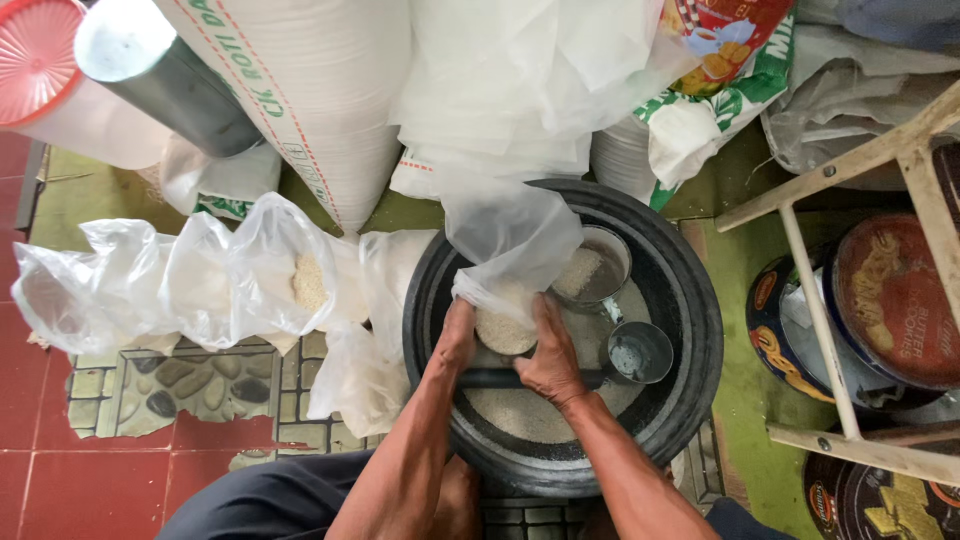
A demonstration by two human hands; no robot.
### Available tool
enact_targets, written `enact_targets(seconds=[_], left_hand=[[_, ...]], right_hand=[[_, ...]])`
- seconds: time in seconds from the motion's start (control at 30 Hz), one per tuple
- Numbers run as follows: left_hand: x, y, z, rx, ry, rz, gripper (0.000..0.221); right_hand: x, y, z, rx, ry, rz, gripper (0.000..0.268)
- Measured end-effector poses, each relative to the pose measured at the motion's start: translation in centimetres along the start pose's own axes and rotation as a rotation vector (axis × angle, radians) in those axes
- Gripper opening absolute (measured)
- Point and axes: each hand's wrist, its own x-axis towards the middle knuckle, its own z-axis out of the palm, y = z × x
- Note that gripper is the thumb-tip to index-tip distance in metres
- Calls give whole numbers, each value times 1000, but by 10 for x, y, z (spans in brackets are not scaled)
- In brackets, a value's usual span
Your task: The person scoops rice from a large black bucket using a metal cup and transfers it into plastic bags and a patterned mug, alternating between containers.
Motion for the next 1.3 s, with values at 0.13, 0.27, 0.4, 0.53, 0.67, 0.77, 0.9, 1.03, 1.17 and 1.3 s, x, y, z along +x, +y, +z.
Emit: enact_targets(seconds=[0.13, 0.27, 0.4, 0.53, 0.67, 0.77, 0.9, 1.03, 1.17, 1.3], left_hand=[[-33, 25, -4, -37, 42, -9, 62], [-69, 52, -4, -85, 72, -49, 66], [-108, 67, -6, -138, 102, -112, 70], [-148, 74, -7, -156, 117, -165, 72], [-186, 83, -8, -348, 6, -120, 71], [-214, 98, -11, -383, -59, -138, 72], [-239, 110, -16, -421, -138, -199, 72], [-231, 100, -8, -490, -172, -226, 73], [-242, 104, -3, -590, -222, -260, 73], [-228, 98, 4, -583, -227, -245, 71]], right_hand=[[11, -27, -23, 31, 56, -58, 100], [16, -53, -52, 74, 37, -109, 108], [16, -78, -84, -18, -105, -77, 109], [17, -87, -113, 9, -191, -37, 117], [20, -103, -145, 15, -328, 74, 117], [27, -108, -169, 14, -408, 145, 117], [44, -132, -202, 0, -516, 202, 123], [57, -141, -226, -31, -578, 185, 119], [63, -133, -237, -36, -602, 189, 112], [70, -124, -241, 11, -625, 188, 107]])
